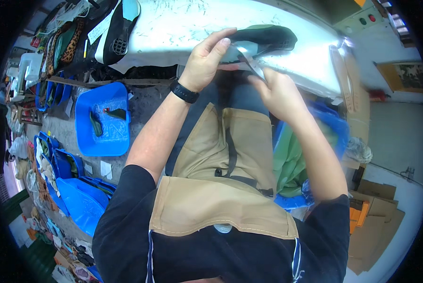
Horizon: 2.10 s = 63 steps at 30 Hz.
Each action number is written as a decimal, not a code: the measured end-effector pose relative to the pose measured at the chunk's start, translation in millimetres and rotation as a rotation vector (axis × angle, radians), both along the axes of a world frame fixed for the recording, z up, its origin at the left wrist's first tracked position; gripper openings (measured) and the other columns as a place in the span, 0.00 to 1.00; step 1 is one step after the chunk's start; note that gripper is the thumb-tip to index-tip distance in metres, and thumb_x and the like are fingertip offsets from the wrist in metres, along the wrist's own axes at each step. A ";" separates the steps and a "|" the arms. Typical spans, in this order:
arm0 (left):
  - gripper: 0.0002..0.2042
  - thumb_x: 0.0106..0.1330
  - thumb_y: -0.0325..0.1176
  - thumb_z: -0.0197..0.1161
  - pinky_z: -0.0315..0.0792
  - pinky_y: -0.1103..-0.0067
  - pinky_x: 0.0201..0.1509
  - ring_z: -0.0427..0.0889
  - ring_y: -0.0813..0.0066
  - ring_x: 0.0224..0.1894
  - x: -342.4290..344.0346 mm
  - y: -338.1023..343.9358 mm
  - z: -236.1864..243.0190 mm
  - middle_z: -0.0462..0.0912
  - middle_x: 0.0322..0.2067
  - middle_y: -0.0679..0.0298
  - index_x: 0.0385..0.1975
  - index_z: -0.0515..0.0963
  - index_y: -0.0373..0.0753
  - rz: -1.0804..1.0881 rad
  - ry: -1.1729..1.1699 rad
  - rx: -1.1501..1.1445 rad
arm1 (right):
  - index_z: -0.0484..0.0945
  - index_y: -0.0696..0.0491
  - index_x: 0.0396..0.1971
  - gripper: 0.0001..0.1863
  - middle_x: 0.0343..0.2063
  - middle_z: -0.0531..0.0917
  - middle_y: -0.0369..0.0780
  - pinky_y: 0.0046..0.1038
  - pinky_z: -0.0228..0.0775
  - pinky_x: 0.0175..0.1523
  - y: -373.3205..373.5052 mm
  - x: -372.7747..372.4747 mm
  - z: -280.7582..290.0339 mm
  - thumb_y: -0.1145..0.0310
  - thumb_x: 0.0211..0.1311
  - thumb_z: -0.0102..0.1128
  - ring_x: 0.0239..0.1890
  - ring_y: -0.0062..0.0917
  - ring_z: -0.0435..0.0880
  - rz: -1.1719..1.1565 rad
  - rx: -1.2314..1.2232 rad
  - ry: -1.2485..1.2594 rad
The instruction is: Performing manual repair and assembly of shoe components at a workbench.
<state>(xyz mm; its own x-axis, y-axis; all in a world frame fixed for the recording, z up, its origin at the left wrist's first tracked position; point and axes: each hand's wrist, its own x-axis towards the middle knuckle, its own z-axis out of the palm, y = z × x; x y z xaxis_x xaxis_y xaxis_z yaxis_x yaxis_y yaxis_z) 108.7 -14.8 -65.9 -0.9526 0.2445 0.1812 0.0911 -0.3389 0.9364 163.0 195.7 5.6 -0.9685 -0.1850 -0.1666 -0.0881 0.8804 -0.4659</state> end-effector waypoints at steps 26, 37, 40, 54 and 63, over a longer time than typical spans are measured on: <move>0.25 0.75 0.40 0.67 0.89 0.74 0.47 0.85 0.63 0.56 -6.2 -11.3 -1.7 0.80 0.63 0.59 0.71 0.74 0.46 -0.045 0.005 -0.176 | 0.77 0.55 0.30 0.18 0.19 0.79 0.36 0.28 0.71 0.30 -5.0 2.7 -15.5 0.58 0.79 0.56 0.20 0.26 0.76 -0.055 -0.010 0.047; 0.28 0.74 0.35 0.66 0.77 0.74 0.66 0.79 0.64 0.64 -10.9 -11.9 -23.6 0.76 0.69 0.60 0.74 0.70 0.48 0.077 0.311 -0.319 | 0.75 0.54 0.30 0.20 0.20 0.76 0.35 0.24 0.66 0.30 -28.2 -13.6 -27.9 0.57 0.82 0.49 0.21 0.20 0.74 0.012 -0.308 0.326; 0.29 0.74 0.35 0.66 0.76 0.74 0.66 0.79 0.64 0.64 -11.8 -12.3 -20.4 0.76 0.68 0.60 0.74 0.70 0.48 0.064 0.245 -0.280 | 0.75 0.54 0.30 0.21 0.20 0.76 0.36 0.23 0.65 0.30 -32.5 -6.4 -5.4 0.56 0.83 0.47 0.21 0.20 0.73 -0.023 -0.444 0.304; 0.28 0.74 0.39 0.67 0.75 0.73 0.68 0.79 0.62 0.63 -14.9 -10.3 -20.8 0.78 0.67 0.59 0.74 0.71 0.49 0.001 0.052 -0.133 | 0.80 0.59 0.34 0.23 0.21 0.77 0.43 0.35 0.72 0.37 -22.0 -23.0 -3.3 0.54 0.82 0.49 0.27 0.34 0.78 -0.103 -0.448 0.409; 0.27 0.75 0.41 0.67 0.75 0.72 0.68 0.79 0.60 0.63 -20.5 -10.5 -32.7 0.78 0.66 0.57 0.73 0.72 0.51 0.051 0.011 -0.105 | 0.77 0.54 0.27 0.27 0.20 0.76 0.35 0.23 0.65 0.25 -19.2 -43.0 -1.8 0.48 0.82 0.46 0.18 0.20 0.72 -0.243 -0.375 0.030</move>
